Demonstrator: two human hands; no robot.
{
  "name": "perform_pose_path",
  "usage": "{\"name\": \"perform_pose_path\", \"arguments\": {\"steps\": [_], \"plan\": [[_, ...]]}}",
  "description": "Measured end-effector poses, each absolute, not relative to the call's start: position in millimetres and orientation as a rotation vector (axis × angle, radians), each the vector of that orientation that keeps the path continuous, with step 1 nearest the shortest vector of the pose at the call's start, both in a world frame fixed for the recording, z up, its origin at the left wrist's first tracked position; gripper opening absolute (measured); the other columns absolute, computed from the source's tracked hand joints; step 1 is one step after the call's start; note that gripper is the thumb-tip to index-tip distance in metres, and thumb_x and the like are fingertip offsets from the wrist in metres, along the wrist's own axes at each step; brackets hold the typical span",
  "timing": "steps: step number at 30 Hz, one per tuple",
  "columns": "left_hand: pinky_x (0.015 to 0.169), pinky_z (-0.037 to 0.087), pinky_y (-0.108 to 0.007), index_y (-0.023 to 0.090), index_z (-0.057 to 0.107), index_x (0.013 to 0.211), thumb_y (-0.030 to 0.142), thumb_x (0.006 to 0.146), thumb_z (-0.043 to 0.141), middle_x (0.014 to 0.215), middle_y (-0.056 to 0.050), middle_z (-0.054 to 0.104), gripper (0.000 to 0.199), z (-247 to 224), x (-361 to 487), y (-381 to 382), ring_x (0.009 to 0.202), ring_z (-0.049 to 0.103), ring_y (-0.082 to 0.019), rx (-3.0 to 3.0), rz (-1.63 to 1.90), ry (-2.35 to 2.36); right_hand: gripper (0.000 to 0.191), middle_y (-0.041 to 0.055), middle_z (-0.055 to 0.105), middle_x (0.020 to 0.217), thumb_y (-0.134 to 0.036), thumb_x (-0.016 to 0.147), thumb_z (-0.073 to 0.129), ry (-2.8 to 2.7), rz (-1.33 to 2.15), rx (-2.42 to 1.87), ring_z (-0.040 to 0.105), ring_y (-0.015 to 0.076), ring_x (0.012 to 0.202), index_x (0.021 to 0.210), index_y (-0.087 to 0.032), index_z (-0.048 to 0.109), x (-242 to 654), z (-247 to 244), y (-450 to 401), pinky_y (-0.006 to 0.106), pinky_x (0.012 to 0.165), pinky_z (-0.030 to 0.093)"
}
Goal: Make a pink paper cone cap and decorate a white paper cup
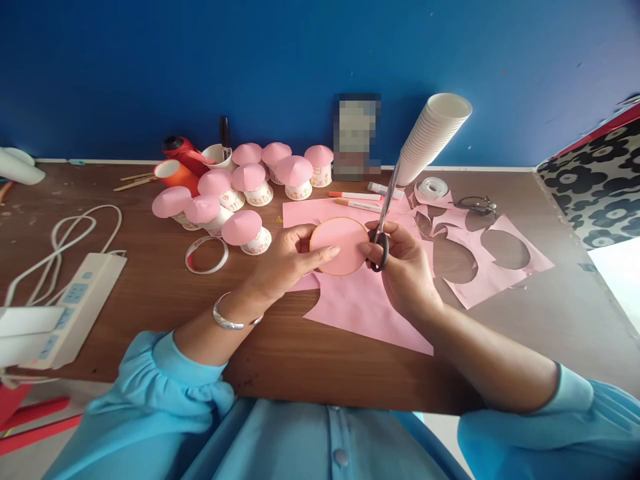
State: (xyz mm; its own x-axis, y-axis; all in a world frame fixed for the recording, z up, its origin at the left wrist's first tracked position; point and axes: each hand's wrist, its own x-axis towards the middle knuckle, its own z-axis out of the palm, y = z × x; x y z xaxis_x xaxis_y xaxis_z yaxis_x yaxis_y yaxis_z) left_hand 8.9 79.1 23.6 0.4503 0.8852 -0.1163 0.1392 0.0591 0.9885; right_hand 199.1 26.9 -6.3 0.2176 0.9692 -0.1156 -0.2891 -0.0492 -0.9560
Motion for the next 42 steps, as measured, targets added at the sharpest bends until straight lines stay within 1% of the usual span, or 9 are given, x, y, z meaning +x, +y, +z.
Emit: {"name": "perform_pose_path", "arguments": {"steps": [5, 9, 16, 21, 23, 27, 32, 36, 42], "plan": [[0.08, 0.051, -0.029, 0.016, 0.074, 0.09, 0.044, 0.081, 0.078, 0.089, -0.004, 0.072, 0.03, 10, 16, 73, 0.087, 0.062, -0.019, 1.362, 0.874, 1.015, 0.048, -0.0059, 0.06, 0.073, -0.042, 0.065, 0.092, -0.767, 1.316, -1.148, 0.052, 0.0103, 0.061, 0.101, -0.025, 0.065, 189, -17, 17, 0.026, 0.056, 0.042], [0.076, 0.052, -0.029, 0.016, 0.073, 0.084, 0.046, 0.081, 0.077, 0.082, -0.003, 0.071, 0.03, 10, 15, 72, 0.081, 0.062, -0.018, 1.381, 0.857, 1.074, 0.053, -0.0034, 0.064, 0.073, -0.049, 0.065, 0.091, -0.824, 1.47, -1.163, 0.059, 0.0142, 0.067, 0.1, -0.023, 0.062, 182, -24, 7, 0.027, 0.058, 0.044], [0.068, 0.05, -0.028, 0.015, 0.079, 0.091, 0.044, 0.078, 0.078, 0.083, -0.005, 0.075, 0.032, 13, 14, 73, 0.078, 0.065, -0.02, 1.423, 0.651, 1.078, 0.053, -0.0029, 0.063, 0.083, -0.046, 0.065, 0.091, -0.847, 1.284, -1.141, 0.053, 0.0114, 0.068, 0.105, -0.025, 0.065, 196, -13, 17, 0.026, 0.058, 0.043], [0.081, 0.053, -0.029, 0.017, 0.082, 0.102, 0.04, 0.083, 0.074, 0.1, -0.007, 0.079, 0.03, 13, 17, 70, 0.097, 0.069, -0.024, 1.44, 0.622, 0.976, 0.052, -0.0042, 0.061, 0.077, -0.047, 0.062, 0.092, -0.832, 1.329, -1.16, 0.049, 0.0109, 0.064, 0.102, -0.025, 0.066, 194, -17, 20, 0.027, 0.057, 0.04], [0.082, 0.053, -0.03, 0.016, 0.082, 0.103, 0.041, 0.083, 0.075, 0.103, -0.008, 0.079, 0.033, 13, 18, 70, 0.1, 0.069, -0.025, 1.422, 0.639, 0.994, 0.053, -0.0048, 0.06, 0.077, -0.047, 0.062, 0.092, -0.791, 1.327, -1.145, 0.048, 0.0102, 0.063, 0.102, -0.024, 0.065, 192, -20, 19, 0.026, 0.057, 0.04], [0.078, 0.053, -0.03, 0.016, 0.081, 0.097, 0.044, 0.078, 0.08, 0.098, -0.007, 0.078, 0.034, 9, 18, 68, 0.095, 0.068, -0.024, 1.355, 0.736, 1.029, 0.051, -0.0066, 0.057, 0.073, -0.044, 0.064, 0.091, -0.712, 1.303, -1.137, 0.046, 0.0097, 0.062, 0.103, -0.024, 0.065, 190, -23, 18, 0.026, 0.058, 0.04], [0.075, 0.051, -0.03, 0.015, 0.079, 0.086, 0.043, 0.08, 0.079, 0.085, -0.005, 0.075, 0.029, 2, 17, 66, 0.085, 0.065, -0.021, 1.313, 0.786, 1.008, 0.045, -0.0069, 0.058, 0.069, -0.04, 0.065, 0.091, -0.646, 1.347, -1.114, 0.048, 0.0106, 0.061, 0.1, -0.024, 0.067, 189, -24, 17, 0.027, 0.06, 0.042], [0.074, 0.051, -0.029, 0.015, 0.08, 0.09, 0.046, 0.082, 0.077, 0.085, -0.005, 0.075, 0.033, 2, 16, 66, 0.082, 0.064, -0.019, 1.347, 0.829, 1.089, 0.044, -0.0065, 0.061, 0.07, -0.037, 0.064, 0.092, -0.63, 1.394, -1.092, 0.05, 0.0101, 0.061, 0.097, -0.023, 0.067, 185, -26, 13, 0.026, 0.059, 0.043], [0.07, 0.054, -0.028, 0.015, 0.079, 0.093, 0.046, 0.082, 0.078, 0.083, -0.005, 0.077, 0.033, 5, 16, 66, 0.079, 0.068, -0.02, 1.314, 0.862, 1.095, 0.046, -0.0041, 0.065, 0.072, -0.042, 0.066, 0.093, -0.692, 1.539, -1.08, 0.061, 0.0129, 0.067, 0.096, -0.022, 0.064, 173, -30, 3, 0.026, 0.062, 0.046]]}}
